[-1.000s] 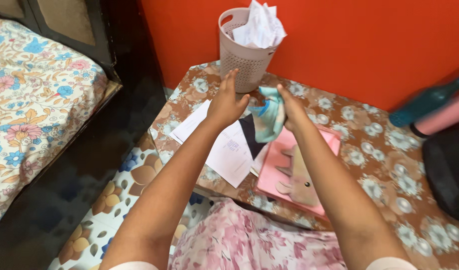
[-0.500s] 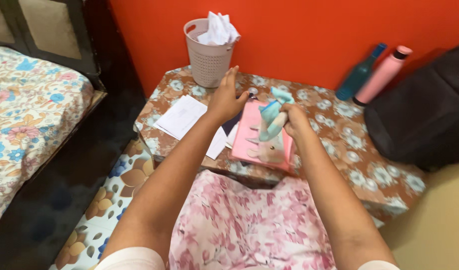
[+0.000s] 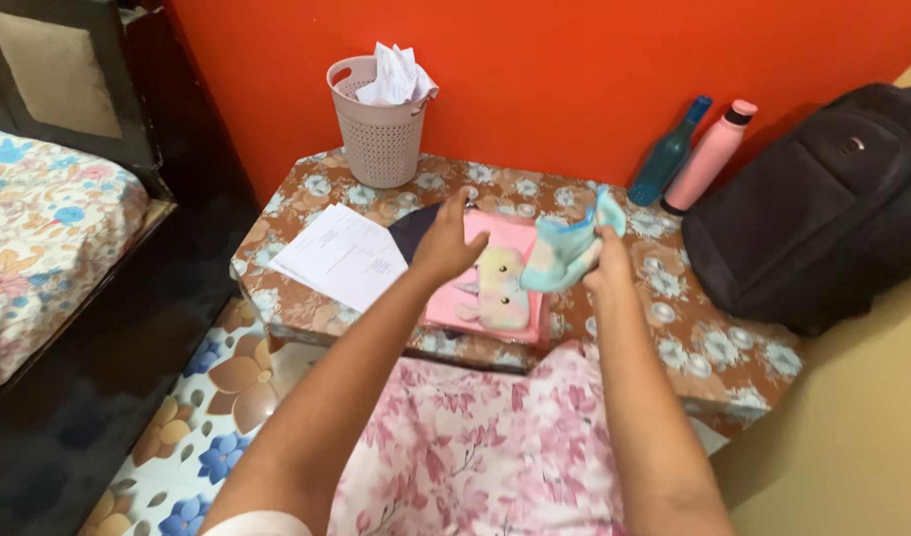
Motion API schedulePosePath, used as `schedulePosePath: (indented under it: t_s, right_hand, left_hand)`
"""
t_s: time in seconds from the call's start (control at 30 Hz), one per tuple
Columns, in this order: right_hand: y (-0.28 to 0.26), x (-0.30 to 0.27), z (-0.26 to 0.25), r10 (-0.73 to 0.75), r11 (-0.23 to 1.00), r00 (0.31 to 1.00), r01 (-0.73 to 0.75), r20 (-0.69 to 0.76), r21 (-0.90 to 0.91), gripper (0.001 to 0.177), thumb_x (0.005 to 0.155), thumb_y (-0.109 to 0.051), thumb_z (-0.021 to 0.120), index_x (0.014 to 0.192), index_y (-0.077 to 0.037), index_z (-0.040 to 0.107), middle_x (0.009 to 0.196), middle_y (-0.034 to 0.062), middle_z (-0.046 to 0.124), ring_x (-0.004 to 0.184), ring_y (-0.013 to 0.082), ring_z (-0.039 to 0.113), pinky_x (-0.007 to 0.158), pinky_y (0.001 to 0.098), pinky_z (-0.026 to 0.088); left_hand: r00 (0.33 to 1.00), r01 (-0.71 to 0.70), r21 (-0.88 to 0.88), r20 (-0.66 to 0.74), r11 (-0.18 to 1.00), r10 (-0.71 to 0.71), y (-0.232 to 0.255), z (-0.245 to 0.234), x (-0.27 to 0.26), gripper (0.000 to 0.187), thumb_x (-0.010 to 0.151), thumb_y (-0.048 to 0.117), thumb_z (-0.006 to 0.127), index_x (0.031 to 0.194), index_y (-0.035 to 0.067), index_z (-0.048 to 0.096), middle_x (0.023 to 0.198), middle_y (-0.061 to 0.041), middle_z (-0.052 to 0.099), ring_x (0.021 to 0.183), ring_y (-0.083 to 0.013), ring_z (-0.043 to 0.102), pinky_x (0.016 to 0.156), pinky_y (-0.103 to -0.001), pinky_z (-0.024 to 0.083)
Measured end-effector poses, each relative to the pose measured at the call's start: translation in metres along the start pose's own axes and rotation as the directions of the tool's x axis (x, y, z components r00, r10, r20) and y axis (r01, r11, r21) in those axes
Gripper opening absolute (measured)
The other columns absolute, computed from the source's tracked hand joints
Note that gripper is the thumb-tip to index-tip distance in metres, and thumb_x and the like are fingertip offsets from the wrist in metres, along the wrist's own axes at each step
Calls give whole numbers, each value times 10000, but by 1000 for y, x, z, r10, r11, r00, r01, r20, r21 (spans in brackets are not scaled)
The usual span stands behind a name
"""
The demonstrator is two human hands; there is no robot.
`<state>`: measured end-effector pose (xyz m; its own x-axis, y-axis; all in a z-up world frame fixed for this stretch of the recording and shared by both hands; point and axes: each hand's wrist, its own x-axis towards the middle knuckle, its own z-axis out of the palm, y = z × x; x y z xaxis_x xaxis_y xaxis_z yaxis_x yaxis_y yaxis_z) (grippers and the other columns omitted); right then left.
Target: The person sits on the floor and wipes a floral-patterned table surface with a blue cloth. They move a pink folder, a unicorn pouch, and a black folder aside to clean underneath them, then wipe the table surface again.
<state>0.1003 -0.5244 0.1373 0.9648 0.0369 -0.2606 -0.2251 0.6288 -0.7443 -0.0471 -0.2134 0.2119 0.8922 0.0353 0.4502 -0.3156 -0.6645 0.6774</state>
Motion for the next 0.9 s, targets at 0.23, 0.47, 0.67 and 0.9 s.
schedulePosePath:
  t_s: [0.23,0.47,0.67,0.9]
  right_hand:
    - [76,-10,38,231,971,945,-210,232,-111,434,1005,-380,585,1319,-79,584,1275,121,652,1167,298,625,1080,516,486]
    - [99,-32,39,16,720,999,9,30,-694,643,962,-535,539,1433,-98,559,1328,103,654,1202,269,610,1021,471,505]
    - [109,-48,40,14,-91,1000,12,11,-996,813,843,-500,675,1505,-74,474,1368,265,595,1270,407,611,1086,450,469]
    - [126,-58,44,154,-163,981,144,119,-976,969,865,-467,726,1562,24,264,1414,324,468,1257,405,537,1059,430,442]
  left_hand:
    - [805,589,-404,370,700,-464,-40,62,2,904,839,479,751,1528,64,338,1458,-204,530,1252,-335,604,980,-447,527]
    - [812,549,-357,15,756,-583,-106,105,-3,583,823,340,782,1327,75,658,1168,-193,746,1043,-305,741,918,-379,553]
    - [776,554,-143,-267,820,-571,-153,96,0,476,902,290,728,1323,86,640,1198,-225,700,1099,-421,659,935,-445,509]
    - [802,426,242,-547,872,-240,-130,89,-9,603,888,304,739,1405,39,579,1478,-270,425,1312,-484,403,1018,-580,341]
